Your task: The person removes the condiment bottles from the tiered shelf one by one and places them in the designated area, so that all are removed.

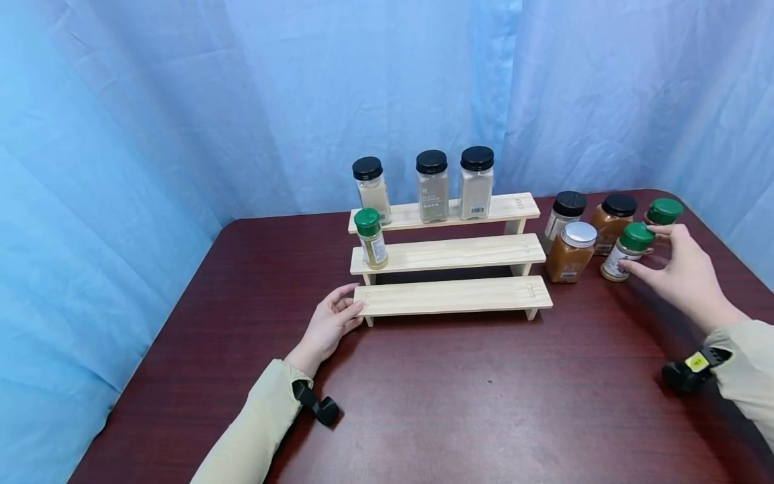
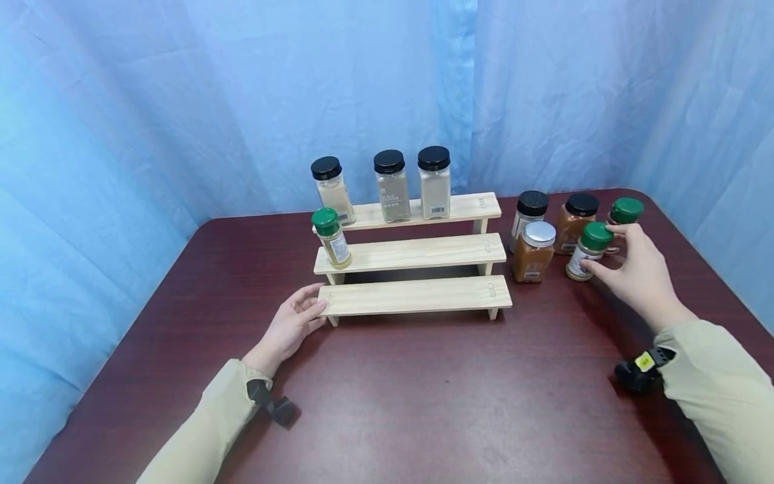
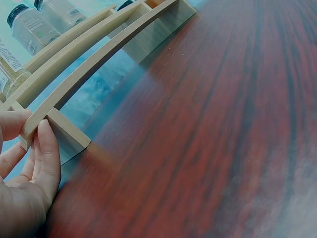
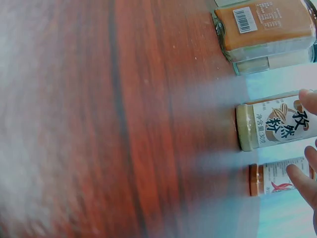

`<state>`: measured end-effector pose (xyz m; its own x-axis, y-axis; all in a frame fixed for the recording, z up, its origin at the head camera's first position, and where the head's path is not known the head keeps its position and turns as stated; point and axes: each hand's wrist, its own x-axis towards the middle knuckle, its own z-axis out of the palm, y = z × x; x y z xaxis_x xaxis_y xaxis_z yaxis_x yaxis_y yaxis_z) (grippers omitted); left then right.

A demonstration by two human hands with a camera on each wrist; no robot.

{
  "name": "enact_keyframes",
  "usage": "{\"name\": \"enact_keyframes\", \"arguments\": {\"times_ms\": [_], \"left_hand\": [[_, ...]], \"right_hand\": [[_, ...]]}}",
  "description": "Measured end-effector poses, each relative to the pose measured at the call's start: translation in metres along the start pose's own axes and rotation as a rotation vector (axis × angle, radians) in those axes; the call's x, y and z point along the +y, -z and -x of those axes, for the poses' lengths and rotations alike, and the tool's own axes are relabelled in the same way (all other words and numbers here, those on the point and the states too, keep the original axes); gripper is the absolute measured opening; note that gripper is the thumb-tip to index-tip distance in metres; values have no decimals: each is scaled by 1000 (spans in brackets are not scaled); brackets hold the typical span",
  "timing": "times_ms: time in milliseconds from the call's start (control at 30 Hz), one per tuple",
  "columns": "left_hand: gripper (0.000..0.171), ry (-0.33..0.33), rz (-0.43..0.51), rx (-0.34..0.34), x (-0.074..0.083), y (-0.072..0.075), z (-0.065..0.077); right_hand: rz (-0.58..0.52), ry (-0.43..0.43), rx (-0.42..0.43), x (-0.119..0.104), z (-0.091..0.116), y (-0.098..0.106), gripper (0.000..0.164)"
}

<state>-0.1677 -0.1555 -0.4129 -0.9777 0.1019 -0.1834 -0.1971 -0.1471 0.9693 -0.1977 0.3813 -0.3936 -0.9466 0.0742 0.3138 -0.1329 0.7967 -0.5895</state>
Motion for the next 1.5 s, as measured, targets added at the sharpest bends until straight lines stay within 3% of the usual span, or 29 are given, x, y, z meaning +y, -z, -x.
{"name": "enact_keyframes", "arguments": {"times_ms": [167, 333, 700, 900, 1100, 1200, 1500], "left_hand": [[49, 6, -9, -6, -1, 1, -1], [49, 8, -14, -3, -1, 1, -1], [49, 3, -13, -6, 1, 0, 0], [49, 4, -6, 5, 1, 0, 0], [49, 4, -5, -3, 1, 0, 0], [49, 7, -5, -1, 0, 0, 0], [49, 6, 2, -9, 0, 1, 0]], "right_hand": [[26, -33, 85, 14, -3, -1, 70], [-81, -70, 142, -28, 6, 16, 62], [-206, 103, 244, -104, 14, 18, 45], [-333, 260, 165, -140, 13, -3, 42], [-355, 389, 66, -169, 11, -31, 41], [-361, 403, 4, -180, 10, -44, 39], [-403, 330, -165, -204, 6, -79, 38]]}}
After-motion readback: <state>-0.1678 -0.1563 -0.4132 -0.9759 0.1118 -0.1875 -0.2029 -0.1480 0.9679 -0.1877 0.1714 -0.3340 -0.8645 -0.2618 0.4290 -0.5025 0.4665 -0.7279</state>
